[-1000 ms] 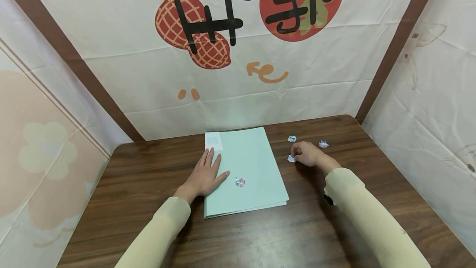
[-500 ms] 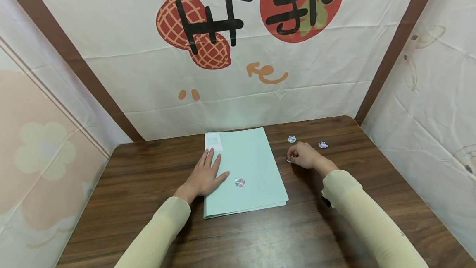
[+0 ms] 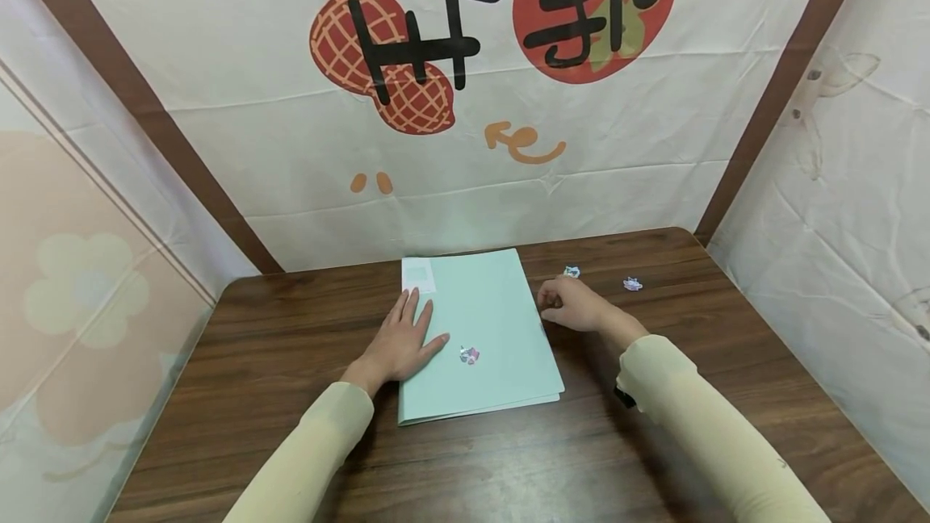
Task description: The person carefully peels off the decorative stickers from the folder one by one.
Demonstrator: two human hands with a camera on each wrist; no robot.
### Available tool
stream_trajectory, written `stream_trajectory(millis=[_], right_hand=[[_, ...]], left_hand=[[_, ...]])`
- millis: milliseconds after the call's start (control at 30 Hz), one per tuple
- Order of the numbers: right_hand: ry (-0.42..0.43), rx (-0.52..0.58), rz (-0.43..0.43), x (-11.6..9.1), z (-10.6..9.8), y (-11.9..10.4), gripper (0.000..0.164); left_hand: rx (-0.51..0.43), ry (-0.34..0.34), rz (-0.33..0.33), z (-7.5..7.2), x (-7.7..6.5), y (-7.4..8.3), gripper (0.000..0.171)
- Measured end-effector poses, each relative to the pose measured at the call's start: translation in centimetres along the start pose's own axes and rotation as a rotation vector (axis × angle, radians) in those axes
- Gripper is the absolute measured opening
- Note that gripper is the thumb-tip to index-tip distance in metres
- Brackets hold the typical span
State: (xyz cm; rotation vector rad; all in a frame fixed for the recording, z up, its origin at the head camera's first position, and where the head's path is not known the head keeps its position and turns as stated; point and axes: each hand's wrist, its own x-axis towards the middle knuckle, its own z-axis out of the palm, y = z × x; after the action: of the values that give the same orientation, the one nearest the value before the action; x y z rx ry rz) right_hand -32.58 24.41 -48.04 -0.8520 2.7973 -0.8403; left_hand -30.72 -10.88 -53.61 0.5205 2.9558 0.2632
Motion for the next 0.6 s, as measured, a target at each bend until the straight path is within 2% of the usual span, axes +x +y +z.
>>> stream_trajectory(millis=[167, 433, 600], right_hand=[[-0.047, 0.062, -0.012, 0.7, 1.4, -1.8, 0.023], [-0.144, 0.13, -0.067, 1.8, 3.4, -4.7, 0.029], [-0.193, 0.13, -0.109, 2.4, 4.2, -6.4, 0.031]], left_hand=[[-0.001, -0.002, -0.001, -0.2, -0.1, 0.0, 0.087], [0.003, 0.02, -0.001, -0.5, -0.6, 0.3, 0.085], [0.003, 0.029, 0.0, -0.6, -0.6, 0.4, 0.085]])
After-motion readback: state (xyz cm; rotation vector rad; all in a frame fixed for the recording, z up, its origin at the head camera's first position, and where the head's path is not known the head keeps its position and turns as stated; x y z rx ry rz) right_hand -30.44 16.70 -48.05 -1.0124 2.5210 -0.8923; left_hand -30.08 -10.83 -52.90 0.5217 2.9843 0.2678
